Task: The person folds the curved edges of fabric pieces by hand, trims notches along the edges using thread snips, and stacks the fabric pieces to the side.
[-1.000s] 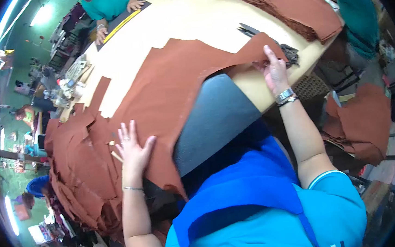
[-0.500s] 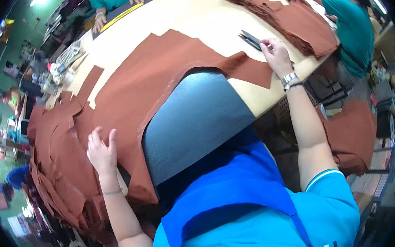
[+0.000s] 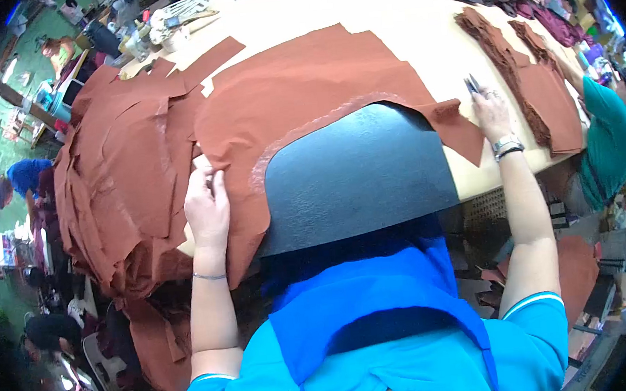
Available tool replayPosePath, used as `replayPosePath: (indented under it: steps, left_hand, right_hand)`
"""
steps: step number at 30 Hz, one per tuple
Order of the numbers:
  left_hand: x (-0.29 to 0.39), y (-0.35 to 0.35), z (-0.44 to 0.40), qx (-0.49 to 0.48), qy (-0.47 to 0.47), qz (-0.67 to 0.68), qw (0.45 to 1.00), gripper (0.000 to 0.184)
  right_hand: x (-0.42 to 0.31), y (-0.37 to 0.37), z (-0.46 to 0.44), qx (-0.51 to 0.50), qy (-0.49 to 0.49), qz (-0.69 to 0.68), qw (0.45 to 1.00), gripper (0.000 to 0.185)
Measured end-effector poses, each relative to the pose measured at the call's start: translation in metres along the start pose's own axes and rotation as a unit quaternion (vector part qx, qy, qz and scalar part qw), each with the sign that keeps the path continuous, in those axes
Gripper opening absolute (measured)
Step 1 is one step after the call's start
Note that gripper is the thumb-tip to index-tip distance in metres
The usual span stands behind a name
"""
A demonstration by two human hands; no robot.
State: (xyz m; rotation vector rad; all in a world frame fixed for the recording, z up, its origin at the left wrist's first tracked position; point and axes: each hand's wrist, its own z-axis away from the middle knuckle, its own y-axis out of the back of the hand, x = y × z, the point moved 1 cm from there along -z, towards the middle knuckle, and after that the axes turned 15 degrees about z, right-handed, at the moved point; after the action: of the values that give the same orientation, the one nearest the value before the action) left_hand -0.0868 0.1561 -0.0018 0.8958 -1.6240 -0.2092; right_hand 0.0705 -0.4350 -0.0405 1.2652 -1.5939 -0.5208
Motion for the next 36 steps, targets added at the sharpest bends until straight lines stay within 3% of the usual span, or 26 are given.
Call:
replayPosePath:
  steps: [1, 2, 3, 4, 7, 8, 10, 12, 14, 16, 17, 18, 21, 25, 29, 31, 32, 36]
  left_hand:
    - [0.008, -0.003, -0.001, -0.002, -0.012, 0.14, 0.99, 0.027]
    - [-0.001, -0.012, -0.003, 0.002, 0.053, 0.274, 0.96, 0.029]
    - [-0.011, -0.021, -0.005, 0.005, 0.119, 0.401, 0.908, 0.032]
    - [0.01, -0.022, -0.005, -0.086, 0.169, 0.516, 0.835, 0.046]
    - [0.033, -0.046, 0.002, -0.096, 0.214, 0.518, 0.823, 0.057]
    - [0.016, -0.056, -0.002, -0.157, 0.289, 0.574, 0.75, 0.053]
    - [0.024, -0.059, -0.008, -0.214, 0.332, 0.629, 0.669, 0.046]
    - [0.036, -0.06, -0.01, -0.243, 0.362, 0.668, 0.604, 0.036]
    - [0.038, -0.067, -0.012, -0.251, 0.345, 0.652, 0.628, 0.039]
    - [0.054, -0.07, -0.008, -0.237, 0.305, 0.6, 0.701, 0.045]
    - [0.052, -0.07, -0.008, -0.236, 0.295, 0.595, 0.709, 0.046]
    - [0.052, -0.071, -0.009, -0.235, 0.285, 0.592, 0.717, 0.047]
    - [0.05, -0.072, -0.007, -0.22, 0.28, 0.602, 0.715, 0.045]
    - [0.042, -0.073, -0.009, -0.214, 0.292, 0.616, 0.7, 0.041]
    - [0.047, -0.074, -0.008, -0.21, 0.266, 0.633, 0.696, 0.038]
    - [0.046, -0.074, -0.007, -0.211, 0.277, 0.63, 0.694, 0.035]
    - [0.045, -0.074, -0.007, -0.211, 0.281, 0.63, 0.693, 0.033]
    - [0.044, -0.074, -0.007, -0.215, 0.292, 0.64, 0.678, 0.028]
  right_hand:
    - [-0.002, -0.001, 0.004, 0.012, -0.011, -0.005, 1.0, 0.016]
    - [-0.003, -0.003, 0.005, -0.01, -0.029, -0.015, 0.999, 0.016]
    - [-0.003, -0.004, 0.004, -0.032, -0.048, -0.026, 0.998, 0.015]
    - [-0.004, 0.0, 0.003, -0.043, -0.037, -0.047, 0.997, 0.014]
    - [-0.013, 0.012, 0.0, -0.086, -0.055, -0.066, 0.993, 0.019]
    - [-0.009, 0.008, 0.001, -0.07, -0.067, -0.085, 0.992, 0.021]
    - [-0.008, -0.002, 0.003, -0.038, -0.087, -0.128, 0.987, 0.027]
    - [-0.003, -0.006, 0.004, -0.094, -0.093, -0.08, 0.988, 0.031]
    - [-0.007, 0.016, -0.008, -0.164, -0.1, -0.038, 0.981, 0.033]
    - [-0.004, 0.01, -0.021, -0.191, -0.162, -0.11, 0.962, 0.034]
    - [-0.001, 0.007, -0.026, -0.206, -0.192, -0.142, 0.949, 0.034]
    - [-0.009, 0.014, -0.024, -0.066, -0.213, -0.178, 0.959, 0.033]
    - [-0.038, 0.049, -0.037, -0.113, -0.257, -0.471, 0.836, 0.032]
    - [-0.163, 0.16, -0.022, -0.154, -0.213, -0.808, 0.527, 0.031]
    - [-0.226, 0.178, -0.002, -0.362, -0.119, -0.814, 0.439, 0.036]
    - [-0.238, 0.183, -0.007, -0.454, -0.086, -0.806, 0.37, 0.04]
    - [-0.243, 0.184, -0.009, -0.449, -0.053, -0.798, 0.4, 0.045]
    - [-0.254, 0.184, -0.018, -0.507, -0.053, -0.798, 0.321, 0.046]
